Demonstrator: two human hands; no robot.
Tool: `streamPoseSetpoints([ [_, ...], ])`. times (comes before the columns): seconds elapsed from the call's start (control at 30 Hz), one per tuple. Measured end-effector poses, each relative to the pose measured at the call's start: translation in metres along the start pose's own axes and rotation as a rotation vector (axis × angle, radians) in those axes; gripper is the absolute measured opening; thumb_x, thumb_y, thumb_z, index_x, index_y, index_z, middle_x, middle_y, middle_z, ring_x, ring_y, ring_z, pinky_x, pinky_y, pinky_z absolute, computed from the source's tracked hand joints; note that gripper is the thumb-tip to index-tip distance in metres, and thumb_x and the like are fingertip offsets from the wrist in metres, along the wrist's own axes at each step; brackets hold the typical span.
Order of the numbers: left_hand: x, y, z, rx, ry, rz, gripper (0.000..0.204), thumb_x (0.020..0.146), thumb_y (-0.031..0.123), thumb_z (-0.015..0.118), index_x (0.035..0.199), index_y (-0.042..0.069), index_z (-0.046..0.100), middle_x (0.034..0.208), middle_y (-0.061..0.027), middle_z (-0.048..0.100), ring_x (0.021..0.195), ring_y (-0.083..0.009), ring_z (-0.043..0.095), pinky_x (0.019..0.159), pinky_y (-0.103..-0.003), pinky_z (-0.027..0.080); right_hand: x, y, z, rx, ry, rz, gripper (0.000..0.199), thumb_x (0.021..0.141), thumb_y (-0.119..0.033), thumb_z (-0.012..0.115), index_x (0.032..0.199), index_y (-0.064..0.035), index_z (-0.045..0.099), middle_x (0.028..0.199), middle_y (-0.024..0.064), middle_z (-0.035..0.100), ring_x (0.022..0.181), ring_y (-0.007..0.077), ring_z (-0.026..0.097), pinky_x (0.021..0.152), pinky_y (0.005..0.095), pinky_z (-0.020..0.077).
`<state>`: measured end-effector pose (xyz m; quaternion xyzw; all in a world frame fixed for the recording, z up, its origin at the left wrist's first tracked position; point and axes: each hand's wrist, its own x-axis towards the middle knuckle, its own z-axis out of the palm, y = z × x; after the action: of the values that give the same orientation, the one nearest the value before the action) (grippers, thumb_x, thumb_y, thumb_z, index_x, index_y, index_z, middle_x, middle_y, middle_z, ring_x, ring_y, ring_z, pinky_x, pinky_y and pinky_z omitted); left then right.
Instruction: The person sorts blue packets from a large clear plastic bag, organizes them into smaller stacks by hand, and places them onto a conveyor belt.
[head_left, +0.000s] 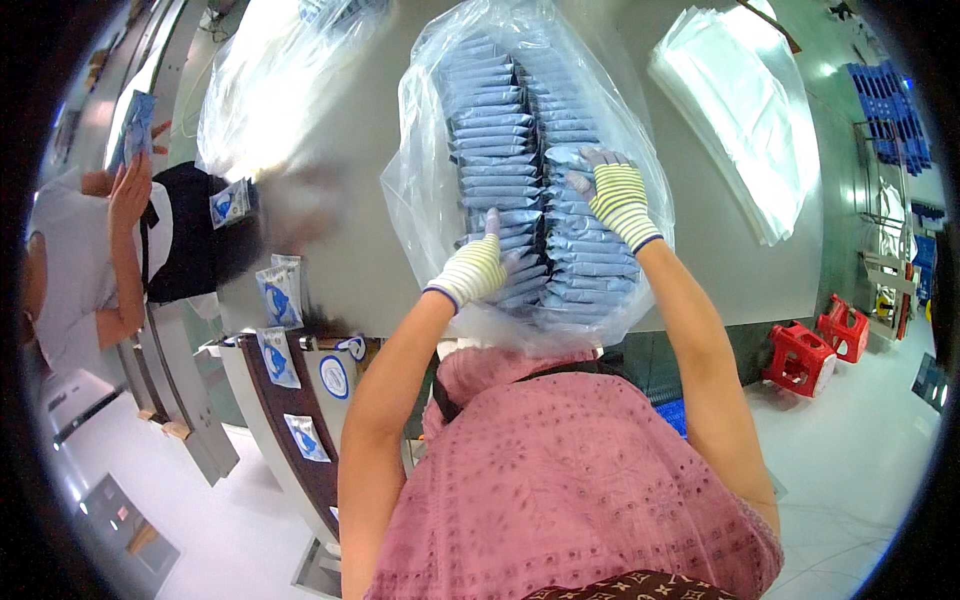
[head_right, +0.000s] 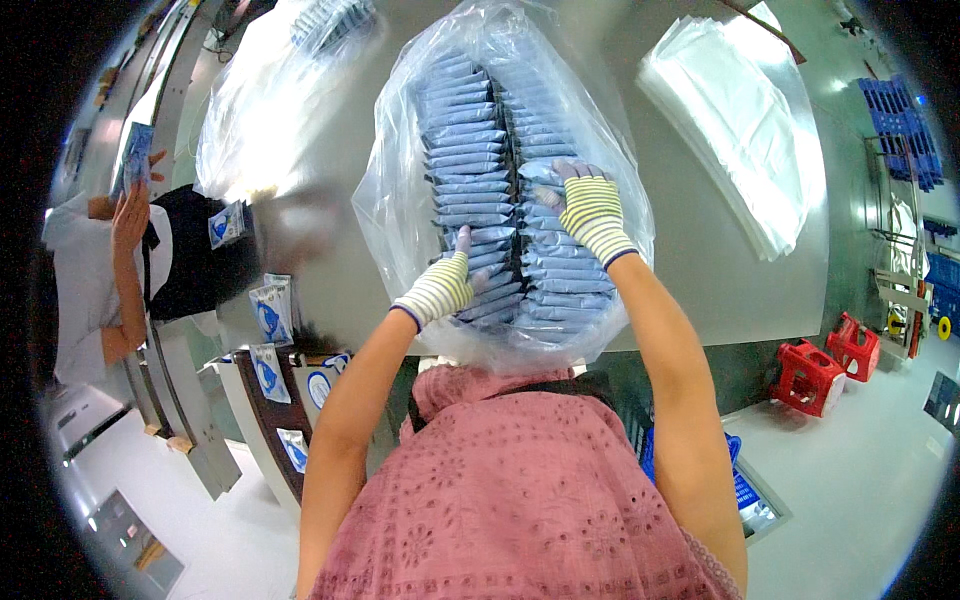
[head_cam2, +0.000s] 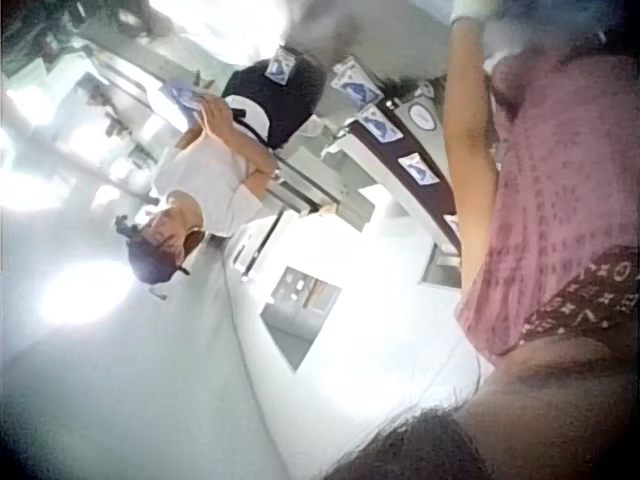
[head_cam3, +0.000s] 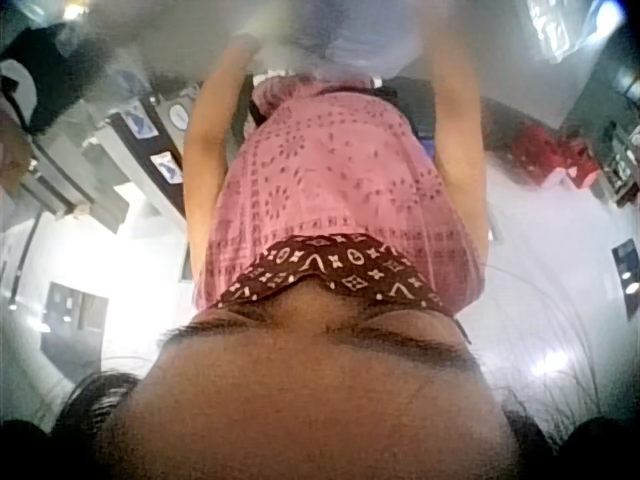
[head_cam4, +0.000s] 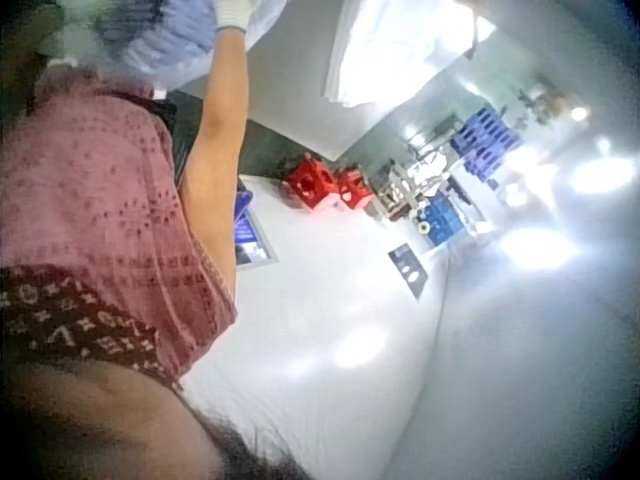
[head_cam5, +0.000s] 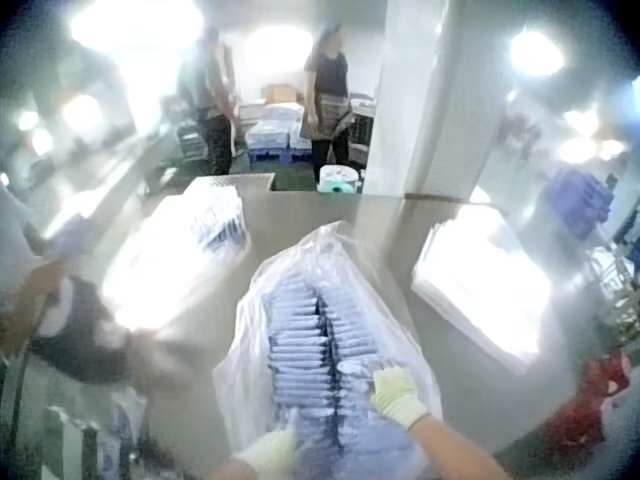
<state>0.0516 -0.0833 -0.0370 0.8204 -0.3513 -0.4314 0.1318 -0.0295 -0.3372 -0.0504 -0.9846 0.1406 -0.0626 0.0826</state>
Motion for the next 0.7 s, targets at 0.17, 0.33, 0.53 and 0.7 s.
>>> streamPoseSetpoints([
  [0.17, 0.028, 0.013, -0.01, 0.178, 0.141, -0.043, 0.069, 0.086, 0.03, 0.046, 0.139, -0.006, 0.02, 0.088, -0.0248, 0.064, 0.082, -0.0363, 0.064, 0.077, -0.045, 0.048, 0.0, -0.002, -0.007, 0.049, 0.03, -0.001, 0.053, 0.084, -0.047, 0.055, 0.117, -0.0054, 0.055, 0.111, 0.0175, 0.06, 0.104, 0.0335, 0.055, 0.091, 0.0443, 0.041],
  [0.33, 0.054, 0.003, -0.029, 0.292, 0.268, 0.054, 0.042, 0.084, 0.027, 0.049, 0.118, 0.004, 0.055, 0.082, -0.0189, 0.066, 0.08, -0.0355, 0.064, 0.073, -0.046, 0.049, -0.001, -0.002, -0.007, 0.055, 0.003, 0.014, 0.055, 0.084, -0.048, 0.054, 0.118, -0.0057, 0.055, 0.115, 0.0177, 0.058, 0.107, 0.0333, 0.053, 0.094, 0.045, 0.0383],
  [0.53, 0.079, 0.003, -0.067, 0.605, 0.438, 0.377, 0.025, 0.073, 0.026, 0.062, 0.084, 0.006, 0.071, 0.134, -0.019, 0.042, 0.125, -0.0409, 0.035, 0.108, -0.046, 0.025, -0.001, -0.003, -0.012, 0.092, 0.019, 0.01, 0.055, 0.084, -0.049, 0.054, 0.117, -0.0048, 0.055, 0.114, 0.0177, 0.058, 0.107, 0.0338, 0.053, 0.094, 0.0446, 0.0384],
  [0.7, 0.107, 0.027, -0.102, 0.461, 0.215, 0.231, 0.035, 0.077, 0.023, 0.057, 0.106, 0.004, 0.063, 0.115, -0.0234, 0.056, 0.106, -0.0385, 0.054, 0.095, -0.044, 0.041, -0.001, -0.002, -0.012, 0.1, -0.036, 0.055, 0.058, 0.081, -0.051, 0.055, 0.117, -0.0054, 0.055, 0.116, 0.0153, 0.058, 0.109, 0.0317, 0.052, 0.096, 0.0453, 0.0375],
])
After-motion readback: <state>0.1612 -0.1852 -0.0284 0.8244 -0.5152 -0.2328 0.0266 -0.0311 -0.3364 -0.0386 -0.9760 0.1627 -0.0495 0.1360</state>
